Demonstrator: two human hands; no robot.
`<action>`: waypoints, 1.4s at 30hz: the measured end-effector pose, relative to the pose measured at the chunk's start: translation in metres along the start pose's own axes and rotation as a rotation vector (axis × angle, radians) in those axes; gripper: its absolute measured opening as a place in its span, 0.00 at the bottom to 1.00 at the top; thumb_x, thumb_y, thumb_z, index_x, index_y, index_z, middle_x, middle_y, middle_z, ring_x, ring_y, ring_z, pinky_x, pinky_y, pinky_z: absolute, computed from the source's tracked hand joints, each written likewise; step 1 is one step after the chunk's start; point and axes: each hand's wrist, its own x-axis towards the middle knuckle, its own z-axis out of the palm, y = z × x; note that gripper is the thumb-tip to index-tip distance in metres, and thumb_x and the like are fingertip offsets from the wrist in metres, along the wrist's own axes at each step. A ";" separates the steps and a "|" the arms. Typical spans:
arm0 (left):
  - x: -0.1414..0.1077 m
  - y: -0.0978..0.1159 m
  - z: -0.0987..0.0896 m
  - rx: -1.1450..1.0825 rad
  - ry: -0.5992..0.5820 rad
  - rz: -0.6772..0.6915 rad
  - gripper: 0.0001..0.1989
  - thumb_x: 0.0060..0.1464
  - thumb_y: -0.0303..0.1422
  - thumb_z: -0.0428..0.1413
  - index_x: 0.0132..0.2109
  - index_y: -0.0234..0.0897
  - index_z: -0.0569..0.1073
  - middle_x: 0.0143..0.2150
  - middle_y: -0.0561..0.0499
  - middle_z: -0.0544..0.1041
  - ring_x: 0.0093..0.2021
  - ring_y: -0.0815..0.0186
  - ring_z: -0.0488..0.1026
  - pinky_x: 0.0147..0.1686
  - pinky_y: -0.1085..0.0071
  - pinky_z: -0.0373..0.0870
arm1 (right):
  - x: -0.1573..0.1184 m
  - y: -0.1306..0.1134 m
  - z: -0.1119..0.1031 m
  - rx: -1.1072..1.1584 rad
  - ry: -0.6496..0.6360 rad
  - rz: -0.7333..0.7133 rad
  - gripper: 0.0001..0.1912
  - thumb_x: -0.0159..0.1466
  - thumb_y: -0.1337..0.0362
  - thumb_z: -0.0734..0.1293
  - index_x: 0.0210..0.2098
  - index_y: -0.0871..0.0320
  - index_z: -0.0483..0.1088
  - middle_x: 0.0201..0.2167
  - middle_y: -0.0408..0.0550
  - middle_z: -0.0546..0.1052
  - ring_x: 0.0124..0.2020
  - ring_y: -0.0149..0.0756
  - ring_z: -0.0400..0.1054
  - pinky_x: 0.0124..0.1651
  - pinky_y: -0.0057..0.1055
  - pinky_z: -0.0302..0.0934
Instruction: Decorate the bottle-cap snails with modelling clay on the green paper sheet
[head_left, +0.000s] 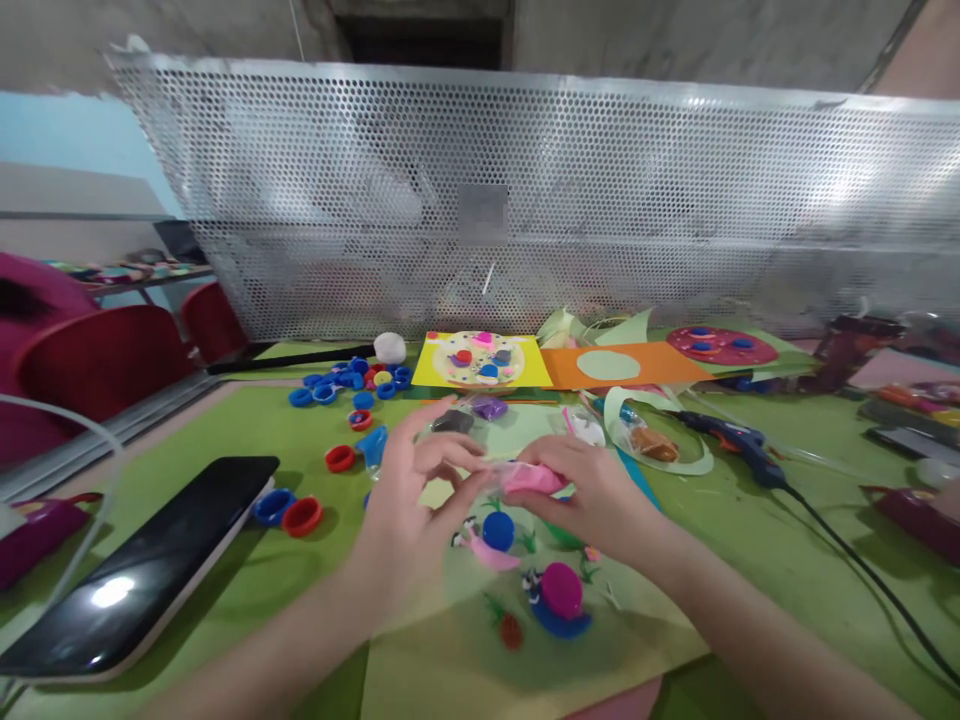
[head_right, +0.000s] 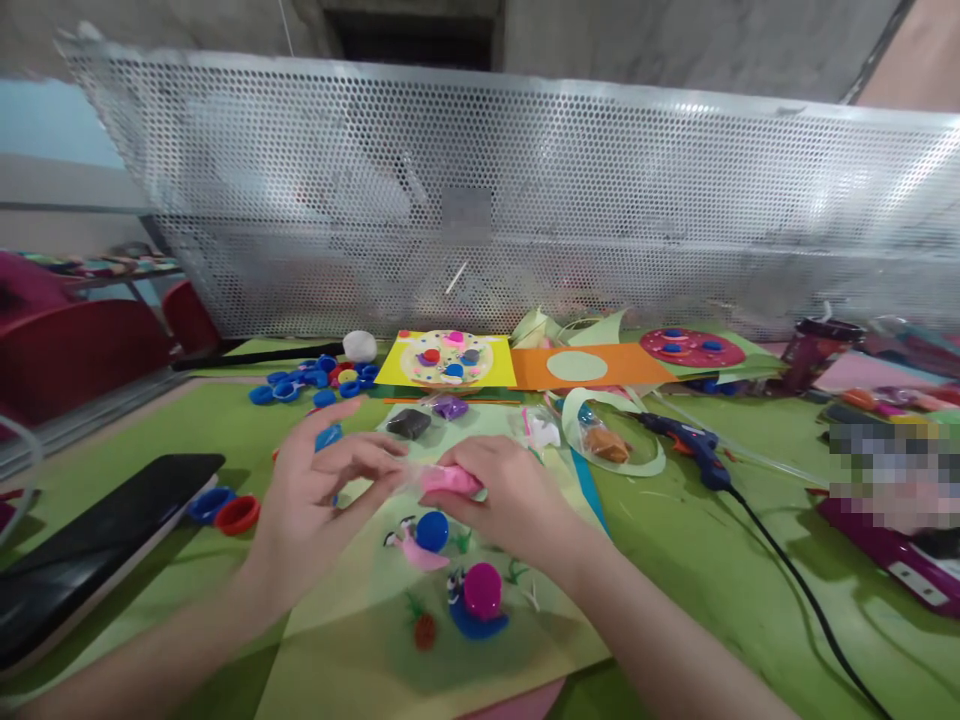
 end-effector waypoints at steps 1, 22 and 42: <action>0.001 -0.002 -0.001 0.087 0.027 0.064 0.15 0.49 0.27 0.58 0.45 0.42 0.64 0.29 0.56 0.73 0.37 0.64 0.74 0.43 0.61 0.72 | 0.000 0.000 0.001 0.034 -0.012 0.030 0.08 0.58 0.59 0.67 0.29 0.58 0.67 0.27 0.44 0.73 0.29 0.31 0.64 0.33 0.28 0.57; 0.004 -0.010 -0.007 0.249 -0.210 0.142 0.41 0.54 0.34 0.56 0.66 0.45 0.38 0.29 0.54 0.80 0.41 0.59 0.75 0.40 0.64 0.72 | 0.001 -0.013 0.002 0.206 -0.068 0.185 0.08 0.55 0.71 0.66 0.21 0.59 0.65 0.21 0.40 0.67 0.24 0.27 0.59 0.27 0.23 0.53; 0.018 -0.003 -0.004 -0.624 -0.038 -0.699 0.46 0.38 0.30 0.65 0.62 0.32 0.53 0.26 0.56 0.77 0.25 0.72 0.69 0.29 0.75 0.64 | 0.002 -0.010 -0.002 0.212 0.005 0.206 0.18 0.57 0.65 0.65 0.17 0.59 0.51 0.16 0.36 0.55 0.20 0.24 0.47 0.21 0.22 0.42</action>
